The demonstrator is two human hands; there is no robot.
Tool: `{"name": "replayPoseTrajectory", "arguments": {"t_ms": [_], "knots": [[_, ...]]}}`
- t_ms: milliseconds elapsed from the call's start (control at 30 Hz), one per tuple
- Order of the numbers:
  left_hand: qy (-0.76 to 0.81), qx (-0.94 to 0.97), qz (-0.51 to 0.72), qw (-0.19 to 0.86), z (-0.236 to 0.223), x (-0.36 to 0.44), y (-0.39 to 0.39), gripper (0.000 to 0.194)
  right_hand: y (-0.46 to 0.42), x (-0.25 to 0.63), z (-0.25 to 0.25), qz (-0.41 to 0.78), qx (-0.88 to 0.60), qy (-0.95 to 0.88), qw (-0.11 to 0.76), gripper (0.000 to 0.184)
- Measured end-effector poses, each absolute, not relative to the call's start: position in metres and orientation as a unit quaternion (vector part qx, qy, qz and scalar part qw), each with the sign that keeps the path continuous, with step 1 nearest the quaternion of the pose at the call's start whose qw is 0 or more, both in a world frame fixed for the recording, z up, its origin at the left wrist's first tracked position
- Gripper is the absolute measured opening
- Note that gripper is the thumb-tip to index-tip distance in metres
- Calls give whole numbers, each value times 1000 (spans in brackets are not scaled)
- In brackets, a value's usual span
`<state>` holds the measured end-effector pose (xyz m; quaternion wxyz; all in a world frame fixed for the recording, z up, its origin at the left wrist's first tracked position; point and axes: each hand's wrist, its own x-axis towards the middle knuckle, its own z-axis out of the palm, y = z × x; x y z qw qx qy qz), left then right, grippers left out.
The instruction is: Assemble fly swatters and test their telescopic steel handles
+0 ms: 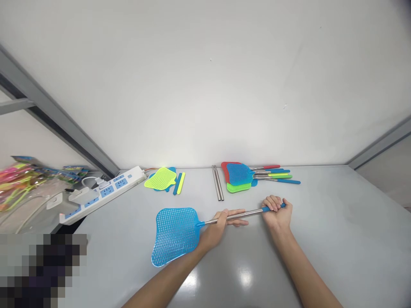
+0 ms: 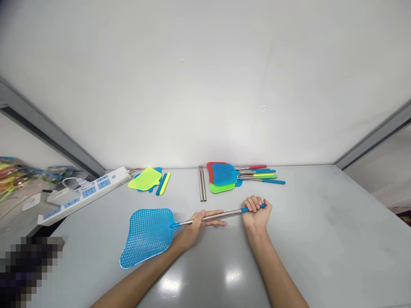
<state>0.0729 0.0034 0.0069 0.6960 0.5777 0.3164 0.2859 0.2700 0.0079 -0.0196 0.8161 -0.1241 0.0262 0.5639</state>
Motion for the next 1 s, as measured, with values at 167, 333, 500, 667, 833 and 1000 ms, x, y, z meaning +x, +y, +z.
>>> {"name": "replayPoseTrajectory", "arguments": {"t_ms": [167, 333, 500, 667, 833, 1000], "knots": [[316, 597, 277, 684, 13, 73, 2, 50, 8, 269, -20, 565, -126, 22, 815, 23], [319, 608, 273, 674, 13, 73, 1, 50, 8, 265, -19, 570, -120, 43, 811, 23], [327, 614, 272, 665, 12, 73, 1, 50, 7, 261, -20, 573, -119, 54, 809, 22], [322, 609, 270, 673, 14, 73, 1, 50, 7, 258, -22, 576, -126, 31, 807, 23], [333, 605, 274, 669, 13, 72, 0, 49, 7, 253, -23, 580, -123, 45, 804, 24], [326, 590, 275, 685, 12, 73, 0, 51, 7, 249, -24, 584, -129, 31, 801, 24]]}}
